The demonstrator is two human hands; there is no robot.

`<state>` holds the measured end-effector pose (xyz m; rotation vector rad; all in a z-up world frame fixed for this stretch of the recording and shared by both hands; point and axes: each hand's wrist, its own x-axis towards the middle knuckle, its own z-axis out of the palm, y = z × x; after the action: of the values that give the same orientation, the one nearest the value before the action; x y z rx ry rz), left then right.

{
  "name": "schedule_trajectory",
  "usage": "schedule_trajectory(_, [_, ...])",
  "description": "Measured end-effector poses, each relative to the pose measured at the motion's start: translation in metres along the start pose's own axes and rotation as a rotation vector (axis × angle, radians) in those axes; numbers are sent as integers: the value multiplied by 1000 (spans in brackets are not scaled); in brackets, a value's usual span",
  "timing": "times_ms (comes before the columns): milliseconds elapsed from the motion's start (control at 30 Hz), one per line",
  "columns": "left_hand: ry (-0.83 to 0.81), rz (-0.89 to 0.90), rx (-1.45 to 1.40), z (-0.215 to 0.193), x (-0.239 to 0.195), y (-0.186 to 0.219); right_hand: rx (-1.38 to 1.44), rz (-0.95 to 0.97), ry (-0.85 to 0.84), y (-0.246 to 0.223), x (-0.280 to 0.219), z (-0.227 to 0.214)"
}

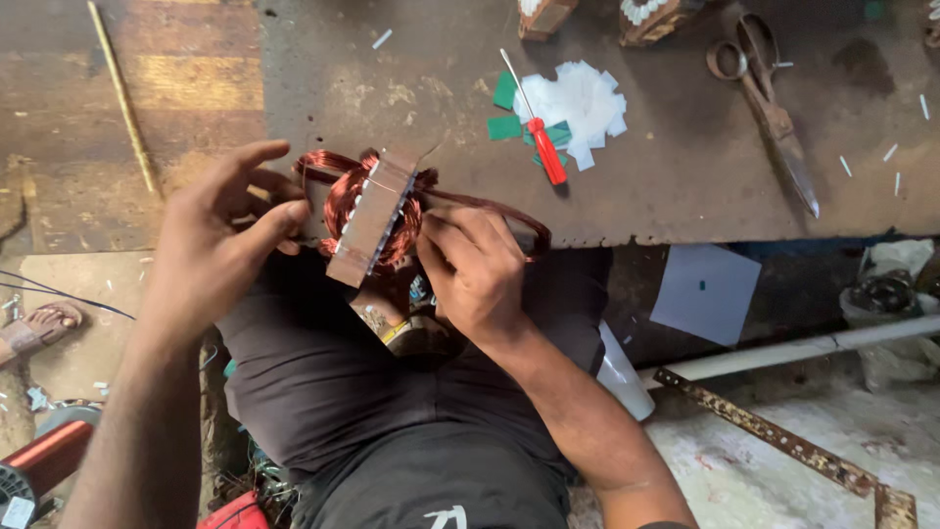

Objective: The person inserts copper wire coils into the slots of an electric motor stator by hand and uses a small tool to push the wires into place.

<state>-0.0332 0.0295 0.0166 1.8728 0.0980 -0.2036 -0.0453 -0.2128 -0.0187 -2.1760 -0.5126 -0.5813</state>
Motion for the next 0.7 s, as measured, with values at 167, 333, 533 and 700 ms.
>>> schedule_trajectory(167, [-128, -126, 68, 1, 27, 16, -14, -10, -15, 2, 0, 2])
schedule_trajectory(333, [-195, -137, 25, 9, 41, 13, -27, -12, -30, 1, 2, 4])
schedule_trajectory(533, [-142, -73, -7, 18, 38, -7, 19, -34, -83, 2, 6, -7])
schedule_trajectory(700, [-70, 134, 101, 22, 35, -15, -12, -24, -90, 5, 4, 1])
